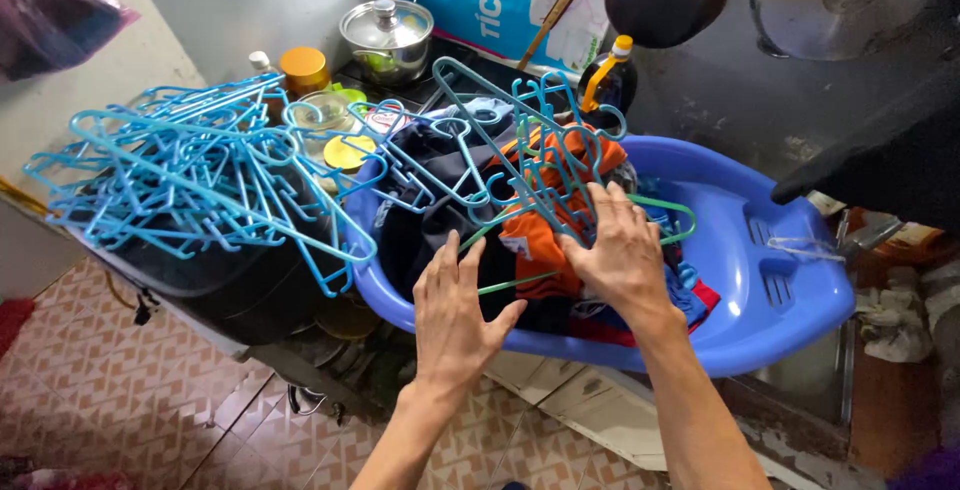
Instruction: The person takes clothes from a blue laundry basin, places each item on a plastic hanger, and hangs them on a wall-mounted rack. Items handled include a black shirt, a white t-shirt, an orange t-shirt, patterned shorts, and another white t-shirt.
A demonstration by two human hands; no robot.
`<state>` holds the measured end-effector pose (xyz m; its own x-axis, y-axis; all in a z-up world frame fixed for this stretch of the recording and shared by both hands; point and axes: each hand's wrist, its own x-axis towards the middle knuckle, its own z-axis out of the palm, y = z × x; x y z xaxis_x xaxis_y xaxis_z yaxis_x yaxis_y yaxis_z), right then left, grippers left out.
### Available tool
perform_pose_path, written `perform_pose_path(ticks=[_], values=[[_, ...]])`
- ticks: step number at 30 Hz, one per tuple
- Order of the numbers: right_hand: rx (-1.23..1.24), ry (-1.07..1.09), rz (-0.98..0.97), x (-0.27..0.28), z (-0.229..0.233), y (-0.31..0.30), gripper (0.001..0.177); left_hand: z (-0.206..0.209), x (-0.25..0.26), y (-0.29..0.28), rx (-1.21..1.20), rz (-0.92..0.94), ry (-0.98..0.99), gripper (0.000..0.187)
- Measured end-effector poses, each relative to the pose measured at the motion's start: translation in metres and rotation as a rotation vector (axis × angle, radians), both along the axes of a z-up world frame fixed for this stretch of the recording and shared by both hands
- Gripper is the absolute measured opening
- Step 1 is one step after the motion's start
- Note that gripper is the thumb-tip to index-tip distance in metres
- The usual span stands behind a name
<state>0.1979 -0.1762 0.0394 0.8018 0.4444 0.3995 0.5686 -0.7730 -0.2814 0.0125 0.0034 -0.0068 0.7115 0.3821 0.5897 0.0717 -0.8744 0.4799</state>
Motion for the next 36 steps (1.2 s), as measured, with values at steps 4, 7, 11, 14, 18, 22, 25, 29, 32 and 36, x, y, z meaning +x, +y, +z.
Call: perform_pose_path(ticks=[4,7,11,14,18,22,25,29,32,36], values=[[-0.018,0.119,-0.017,0.016,-0.021,0.004,0.092,-0.016,0.020,0.008,0.074,0.024,0.128,0.108],[0.109,-0.035,-0.022,0.022,-0.049,0.002,0.090,-0.024,0.024,0.015,0.049,0.007,0.144,0.094],[0.351,0.001,0.003,0.003,-0.032,-0.012,0.072,-0.023,0.020,0.021,0.082,0.008,0.112,0.096],[0.519,0.239,-0.039,-0.004,-0.012,-0.031,0.058,-0.014,0.015,0.025,0.081,-0.002,0.154,0.093],[0.663,0.548,-0.278,-0.023,0.032,-0.052,0.055,0.005,0.009,0.029,0.011,-0.066,0.122,0.084],[0.834,0.562,-0.440,-0.030,0.034,-0.074,0.067,0.007,0.003,0.035,-0.024,-0.105,0.119,0.078],[0.867,0.598,-0.543,-0.029,0.024,-0.090,0.067,0.005,0.001,0.036,-0.047,-0.127,0.116,0.076],[1.076,0.718,-0.540,-0.015,-0.018,-0.107,0.068,0.006,0.008,0.035,-0.145,-0.186,0.083,0.074],[1.134,0.808,-0.553,-0.016,-0.014,-0.101,0.071,0.010,0.012,0.036,-0.233,-0.189,0.069,0.063],[0.898,0.779,-0.694,0.000,-0.035,-0.121,0.060,0.011,0.016,0.040,-0.326,-0.191,0.077,0.057]])
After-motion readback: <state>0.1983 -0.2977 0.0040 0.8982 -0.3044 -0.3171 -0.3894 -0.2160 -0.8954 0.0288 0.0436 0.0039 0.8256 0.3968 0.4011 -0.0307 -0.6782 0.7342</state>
